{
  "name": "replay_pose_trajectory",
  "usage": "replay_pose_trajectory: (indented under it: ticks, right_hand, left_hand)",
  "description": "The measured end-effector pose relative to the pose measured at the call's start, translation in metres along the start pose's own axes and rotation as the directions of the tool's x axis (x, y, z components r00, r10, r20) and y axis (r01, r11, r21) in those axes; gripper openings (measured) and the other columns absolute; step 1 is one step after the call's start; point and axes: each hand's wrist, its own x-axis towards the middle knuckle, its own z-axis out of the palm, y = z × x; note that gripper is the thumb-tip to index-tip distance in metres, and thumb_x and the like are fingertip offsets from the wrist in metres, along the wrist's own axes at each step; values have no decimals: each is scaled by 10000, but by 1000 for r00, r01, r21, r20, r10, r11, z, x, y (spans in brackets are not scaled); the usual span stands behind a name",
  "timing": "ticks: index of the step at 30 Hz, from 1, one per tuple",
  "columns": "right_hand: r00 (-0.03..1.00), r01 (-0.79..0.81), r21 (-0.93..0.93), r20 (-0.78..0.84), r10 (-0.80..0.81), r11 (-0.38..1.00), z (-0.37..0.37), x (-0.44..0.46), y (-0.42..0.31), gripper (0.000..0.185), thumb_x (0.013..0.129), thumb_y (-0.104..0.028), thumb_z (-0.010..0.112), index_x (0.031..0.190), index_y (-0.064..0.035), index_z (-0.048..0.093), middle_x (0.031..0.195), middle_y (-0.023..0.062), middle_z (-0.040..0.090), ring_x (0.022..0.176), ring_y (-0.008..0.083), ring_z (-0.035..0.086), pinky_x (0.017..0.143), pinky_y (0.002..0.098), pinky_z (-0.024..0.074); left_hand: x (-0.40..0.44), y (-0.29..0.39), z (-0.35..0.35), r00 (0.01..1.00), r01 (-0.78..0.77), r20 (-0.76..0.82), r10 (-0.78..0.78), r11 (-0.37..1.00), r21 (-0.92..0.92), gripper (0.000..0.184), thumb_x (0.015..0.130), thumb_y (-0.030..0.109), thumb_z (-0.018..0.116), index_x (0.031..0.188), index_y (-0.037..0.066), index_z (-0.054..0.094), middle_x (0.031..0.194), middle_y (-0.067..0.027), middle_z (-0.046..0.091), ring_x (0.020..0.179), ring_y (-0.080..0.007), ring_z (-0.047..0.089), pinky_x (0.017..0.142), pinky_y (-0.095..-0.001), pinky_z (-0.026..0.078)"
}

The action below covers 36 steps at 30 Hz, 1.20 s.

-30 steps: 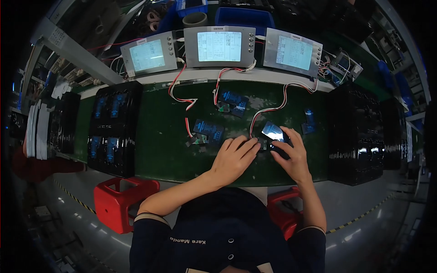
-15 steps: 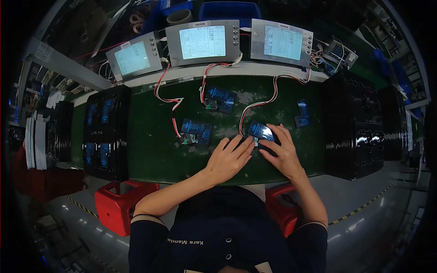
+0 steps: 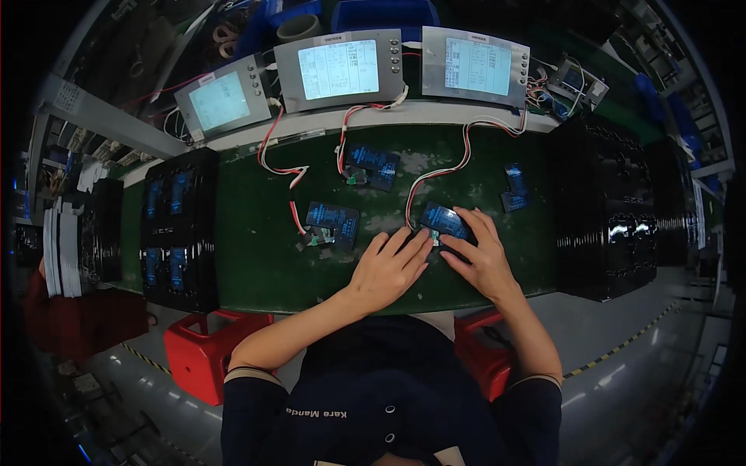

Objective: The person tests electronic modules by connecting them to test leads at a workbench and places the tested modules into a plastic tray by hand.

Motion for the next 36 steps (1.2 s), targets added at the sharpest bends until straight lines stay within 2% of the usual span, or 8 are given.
replay_pose_trajectory:
  ticks: [10, 15, 19, 24, 26, 29, 31, 36]
  right_hand:
    - [1000, 3, -26, -14, -3, 1000, 0, 1, -2, 279, 714, -96, 775, 984, -78, 708, 1305, 190, 505, 1168, 405, 488, 972, 465, 453]
    - [999, 35, -39, -5, -35, 999, -1, 1, -1, 322, 693, -105, 768, 1003, -61, 689, 1290, 180, 523, 1197, 369, 489, 1021, 519, 398]
    - [999, 7, -76, -40, -11, 997, -11, 2, -7, 387, 675, -114, 755, 1045, -53, 662, 1272, 171, 540, 1196, 349, 499, 1037, 533, 374]
    - [936, -116, -162, -347, 53, 980, -79, -8, -32, 348, 685, -93, 709, 1022, -22, 660, 1148, 143, 623, 1112, 347, 567, 996, 495, 423]
    - [834, -286, -298, -546, 83, 911, -132, -20, -29, 259, 802, -8, 590, 1051, -8, 658, 1108, 140, 645, 1071, 282, 602, 950, 401, 462]
    - [555, -694, -247, -783, 282, 676, -217, -60, 22, 244, 911, -147, 623, 1105, -4, 653, 1070, 112, 658, 967, 218, 620, 854, 316, 476]
    - [480, -858, -284, -740, 471, 428, -275, -118, 98, 351, 914, -250, 625, 1139, 17, 637, 1048, 159, 669, 934, 248, 635, 842, 329, 483]
    - [508, -826, -519, -516, 690, 220, -326, -202, 203, 372, 909, -259, 627, 1153, 22, 623, 1025, 178, 671, 920, 258, 639, 841, 325, 487]
  left_hand:
    - [8, 5, -3, 995, -47, 87, 41, 997, 68, 554, 770, 249, 714, 1246, 6, 568, 1256, -92, 549, 1126, -231, 493, 853, -362, 390]
    - [10, 10, -7, 948, -282, 256, 188, 867, 410, 476, 891, 339, 581, 1204, -19, 595, 1266, -114, 541, 1183, -234, 454, 850, -352, 370]
    - [18, 15, -16, 902, -404, 361, 238, 762, 506, 472, 927, 354, 530, 1190, -31, 605, 1266, -123, 538, 1212, -249, 434, 855, -354, 369]
    - [19, 13, -17, 894, -416, 379, 237, 754, 509, 471, 927, 347, 531, 1199, -31, 600, 1255, -125, 540, 1229, -257, 422, 851, -357, 373]
    - [17, 8, -15, 904, -396, 351, 245, 788, 470, 485, 904, 341, 567, 1229, -19, 583, 1253, -119, 537, 1190, -250, 445, 834, -354, 373]
    - [10, 1, -14, 975, -168, 184, 126, 958, 232, 616, 811, 322, 663, 1321, 8, 517, 1233, -94, 536, 1066, -237, 493, 819, -357, 371]
    - [3, -1, -21, 984, -135, 140, 107, 969, 208, 622, 811, 332, 655, 1322, 4, 518, 1220, -95, 542, 1045, -229, 498, 814, -344, 373]
    - [-23, -9, -33, 997, 11, 74, -21, 991, 131, 659, 780, 321, 675, 1343, 23, 506, 1192, -89, 558, 970, -220, 521, 797, -331, 386]
